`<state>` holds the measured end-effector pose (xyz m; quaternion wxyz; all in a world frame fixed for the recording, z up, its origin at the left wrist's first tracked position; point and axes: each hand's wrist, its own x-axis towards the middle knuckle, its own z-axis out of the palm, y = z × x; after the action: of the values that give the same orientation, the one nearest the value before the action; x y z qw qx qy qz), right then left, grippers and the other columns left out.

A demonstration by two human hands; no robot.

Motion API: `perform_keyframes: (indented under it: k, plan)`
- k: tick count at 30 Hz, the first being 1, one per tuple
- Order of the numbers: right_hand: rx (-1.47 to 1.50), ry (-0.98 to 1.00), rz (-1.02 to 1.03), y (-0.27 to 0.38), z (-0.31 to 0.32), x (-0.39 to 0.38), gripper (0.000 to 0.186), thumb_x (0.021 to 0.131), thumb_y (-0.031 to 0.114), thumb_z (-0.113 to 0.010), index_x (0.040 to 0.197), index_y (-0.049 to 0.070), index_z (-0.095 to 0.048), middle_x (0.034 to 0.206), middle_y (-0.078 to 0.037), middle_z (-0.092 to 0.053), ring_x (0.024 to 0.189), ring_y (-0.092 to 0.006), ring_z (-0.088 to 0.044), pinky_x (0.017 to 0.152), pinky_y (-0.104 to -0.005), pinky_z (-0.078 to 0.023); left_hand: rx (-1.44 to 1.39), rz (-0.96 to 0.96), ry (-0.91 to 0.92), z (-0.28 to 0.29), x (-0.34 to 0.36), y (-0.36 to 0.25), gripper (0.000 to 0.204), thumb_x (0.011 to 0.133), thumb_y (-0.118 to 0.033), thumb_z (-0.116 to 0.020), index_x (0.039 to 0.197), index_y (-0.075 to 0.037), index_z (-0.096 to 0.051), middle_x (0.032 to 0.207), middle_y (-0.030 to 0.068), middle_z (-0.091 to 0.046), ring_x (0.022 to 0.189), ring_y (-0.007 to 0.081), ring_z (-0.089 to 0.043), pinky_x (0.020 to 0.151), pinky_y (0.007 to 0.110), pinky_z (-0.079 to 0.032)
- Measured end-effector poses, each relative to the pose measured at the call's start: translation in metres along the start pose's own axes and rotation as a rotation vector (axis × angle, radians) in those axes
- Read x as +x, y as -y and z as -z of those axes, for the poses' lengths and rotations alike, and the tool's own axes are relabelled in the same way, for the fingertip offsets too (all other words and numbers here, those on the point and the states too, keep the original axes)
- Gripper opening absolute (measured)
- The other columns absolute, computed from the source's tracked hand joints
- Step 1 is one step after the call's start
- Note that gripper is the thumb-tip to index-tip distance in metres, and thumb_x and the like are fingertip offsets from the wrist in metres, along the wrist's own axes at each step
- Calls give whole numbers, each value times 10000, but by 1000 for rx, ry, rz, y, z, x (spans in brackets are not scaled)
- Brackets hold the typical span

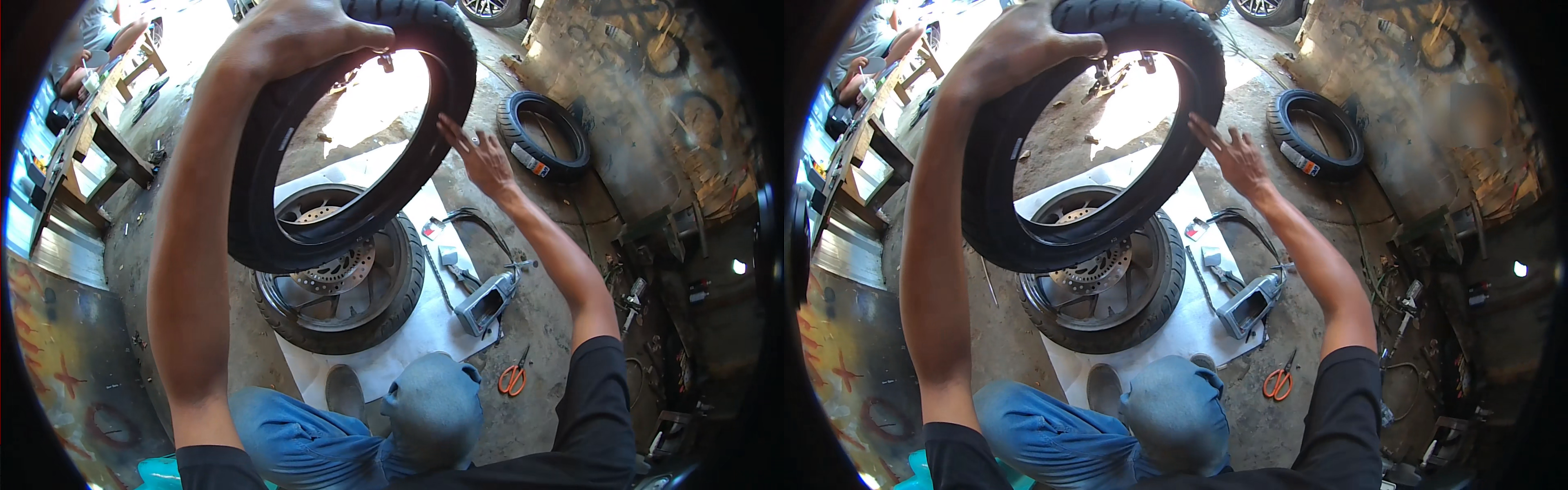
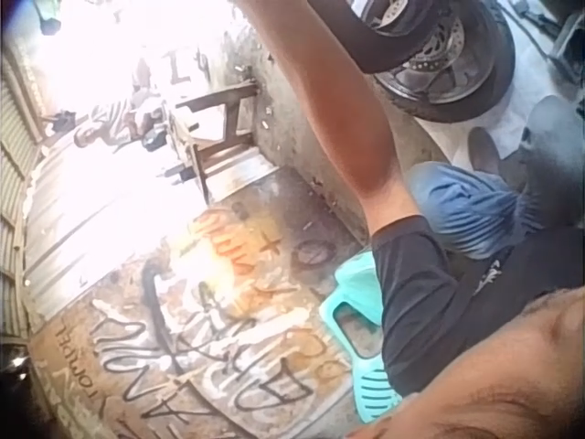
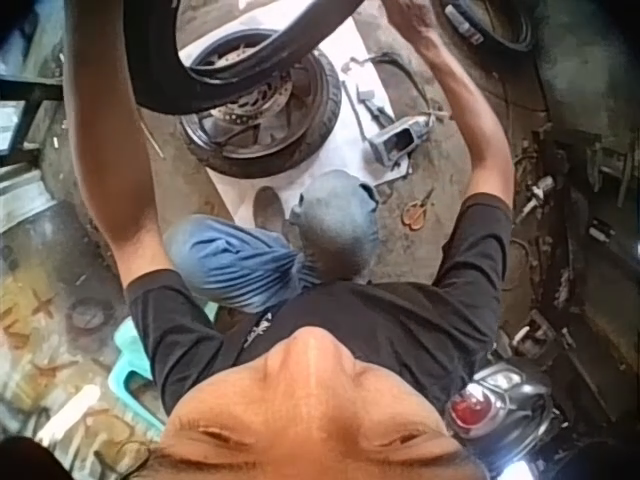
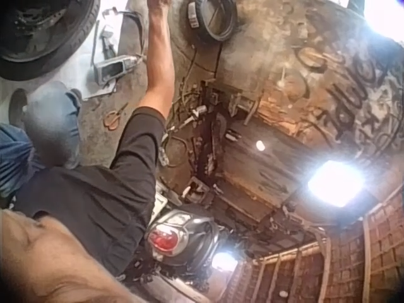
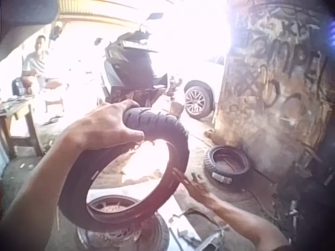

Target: Mounting a new tire onto a motorcycle wheel rim using hand tools.

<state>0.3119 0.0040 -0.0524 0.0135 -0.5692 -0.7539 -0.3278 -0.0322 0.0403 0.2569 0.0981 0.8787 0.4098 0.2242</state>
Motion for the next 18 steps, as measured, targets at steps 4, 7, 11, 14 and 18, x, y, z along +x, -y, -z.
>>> perform_keyframes:
  k: [4, 7, 11, 14, 18]
  plan:
    - [82, 55, -91, 22, -20, -3, 947, 862, -51, -518, 1692, 181, -126, 1764, -42, -95, 956, -316, -679, 768, -399, -584, -113, -56, -11, 8, -9, -3, 907, 746, -440, -769, 1482, 21, -506, 1344, 266, -655, 1242, 344, -641, 1100, 381, -469]
    - [303, 466, -161, 120, 6, -14, 958, 822, 4, -549, 1661, 20, -87, 1437, -263, -587, 777, -364, -709, 676, -475, -598, -9, -7, -85, 3, -8, -2, 913, 746, -441, -772, 1485, 22, -502, 1381, 264, -637, 1276, 345, -623, 1128, 374, -448]
    - [1194, 372, -325, 236, 78, -29, 1086, 842, 126, -669, 1676, 131, 27, 1737, -167, -76, 1331, -483, -533, 982, -480, -578, -13, -47, -79, -11, 19, 29, 914, 738, -466, -788, 1480, -6, -520, 1314, 257, -671, 1189, 339, -671, 1079, 391, -488]
    - [1266, 294, -268, 260, 107, -28, 1097, 848, 213, -714, 1678, 157, 1, 1743, -137, -49, 1276, -497, -569, 989, -521, -580, 50, -79, -96, -27, 38, 37, 913, 730, -494, -788, 1491, -59, -532, 1257, 247, -702, 1105, 331, -715, 1043, 393, -518]
    - [1006, 287, -227, 217, 64, -31, 994, 859, 157, -658, 1677, 220, -96, 1653, -182, -352, 1018, -463, -709, 846, -507, -616, 50, -66, -87, -17, 29, 34, 937, 729, -493, -782, 1515, -63, -506, 1271, 253, -699, 1150, 348, -700, 1076, 393, -500]
